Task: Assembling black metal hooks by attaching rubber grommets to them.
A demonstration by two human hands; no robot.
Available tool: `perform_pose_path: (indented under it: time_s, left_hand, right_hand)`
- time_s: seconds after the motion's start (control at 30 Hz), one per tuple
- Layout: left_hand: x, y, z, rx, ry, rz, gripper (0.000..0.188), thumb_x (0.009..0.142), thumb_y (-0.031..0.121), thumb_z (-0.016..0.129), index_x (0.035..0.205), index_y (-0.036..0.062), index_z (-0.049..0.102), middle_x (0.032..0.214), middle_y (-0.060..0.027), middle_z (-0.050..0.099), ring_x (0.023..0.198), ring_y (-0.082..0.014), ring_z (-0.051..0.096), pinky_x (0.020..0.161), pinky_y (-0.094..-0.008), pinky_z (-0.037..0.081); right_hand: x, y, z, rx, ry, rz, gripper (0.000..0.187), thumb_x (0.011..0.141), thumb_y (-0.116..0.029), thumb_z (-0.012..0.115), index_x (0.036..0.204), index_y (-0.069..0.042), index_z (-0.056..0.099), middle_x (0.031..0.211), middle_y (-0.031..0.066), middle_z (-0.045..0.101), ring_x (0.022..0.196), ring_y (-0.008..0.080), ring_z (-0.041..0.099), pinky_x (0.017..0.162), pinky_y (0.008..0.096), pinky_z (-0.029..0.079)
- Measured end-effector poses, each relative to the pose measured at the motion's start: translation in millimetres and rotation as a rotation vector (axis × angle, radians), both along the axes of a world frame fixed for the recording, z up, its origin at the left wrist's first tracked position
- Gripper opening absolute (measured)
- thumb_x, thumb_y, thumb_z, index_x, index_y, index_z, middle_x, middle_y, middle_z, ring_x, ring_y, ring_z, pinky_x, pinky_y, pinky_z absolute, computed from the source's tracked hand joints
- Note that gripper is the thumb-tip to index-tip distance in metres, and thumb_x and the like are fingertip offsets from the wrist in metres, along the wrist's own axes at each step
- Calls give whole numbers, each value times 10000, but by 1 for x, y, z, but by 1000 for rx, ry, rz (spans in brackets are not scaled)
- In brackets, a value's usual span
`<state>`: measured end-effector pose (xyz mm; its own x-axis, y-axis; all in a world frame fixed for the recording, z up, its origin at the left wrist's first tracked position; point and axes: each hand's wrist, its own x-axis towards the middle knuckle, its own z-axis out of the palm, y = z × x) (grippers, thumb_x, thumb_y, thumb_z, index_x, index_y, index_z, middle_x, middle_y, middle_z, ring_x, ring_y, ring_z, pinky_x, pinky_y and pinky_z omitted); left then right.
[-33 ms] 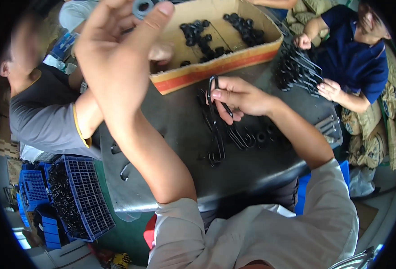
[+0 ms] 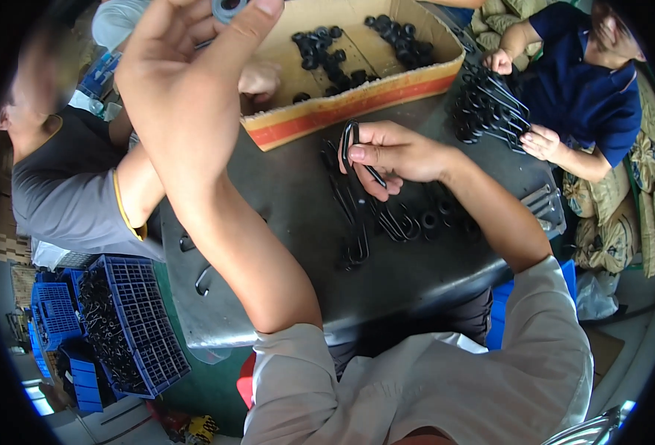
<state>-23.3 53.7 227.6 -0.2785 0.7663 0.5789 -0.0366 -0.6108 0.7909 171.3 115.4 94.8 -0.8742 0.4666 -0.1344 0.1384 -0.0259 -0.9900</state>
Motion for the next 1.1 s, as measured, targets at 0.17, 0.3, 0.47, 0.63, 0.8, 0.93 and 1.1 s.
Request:
perform_pose_path:
  time_s: [0.17, 0.3, 0.47, 0.63, 0.8, 0.93, 1.1]
  left_hand:
    - [13, 10, -5, -38, 91, -11, 306, 866, -53, 731, 1146, -63, 608, 886, -75, 690, 658, -122, 672, 572, -238, 571]
    - [15, 6, -7, -10, 168, 87, 297, 854, -42, 757, 1126, -26, 640, 911, -44, 690, 773, -73, 632, 661, -187, 520]
    - [11, 6, -9, 21, 160, 141, 294, 853, -25, 765, 1124, -18, 650, 893, -34, 689, 723, -62, 612, 627, -174, 497]
    - [1, 5, -11, 35, 194, 196, 278, 852, -7, 772, 1112, 6, 676, 874, -11, 690, 698, -39, 609, 628, -152, 489]
    - [3, 5, -9, 63, 185, 181, 257, 858, -19, 758, 1102, 7, 681, 893, -12, 698, 720, -44, 628, 638, -155, 498]
    - [5, 7, -10, 85, 210, 194, 269, 849, -16, 767, 1103, 4, 680, 905, -20, 702, 735, -53, 629, 653, -157, 501]
    - [4, 7, -9, 87, 208, 138, 290, 838, -21, 778, 1108, 1, 677, 906, -23, 702, 761, -63, 628, 703, -174, 510]
  right_hand:
    - [8, 7, -3, -72, 64, 312, 295, 1073, -292, 484, 1039, -34, 624, 637, 35, 637, 461, 43, 464, 443, 196, 333]
    - [9, 22, 7, -95, 72, 645, 310, 1033, -213, 566, 1013, 85, 649, 890, 115, 670, 564, 79, 591, 431, 194, 369]
    - [36, 8, 43, 127, -315, 488, 217, 793, -53, 590, 988, 20, 649, 854, 34, 641, 590, 74, 575, 485, 216, 419]
    - [70, -20, 24, -29, -116, -3, 384, 708, -40, 594, 1090, -13, 560, 808, 8, 524, 709, 86, 519, 605, 194, 395]
    - [68, -44, -3, 31, -223, -510, 203, 1013, -207, 538, 1090, -28, 597, 784, -3, 569, 651, 88, 572, 570, 254, 435]
    - [46, -43, -4, 210, -353, -565, 222, 1042, -196, 473, 1050, -1, 578, 741, 28, 582, 590, 110, 573, 526, 271, 445]
    - [26, -21, 2, 468, -338, -275, 233, 1071, -198, 439, 991, -10, 551, 707, 53, 586, 511, 118, 545, 476, 276, 438]
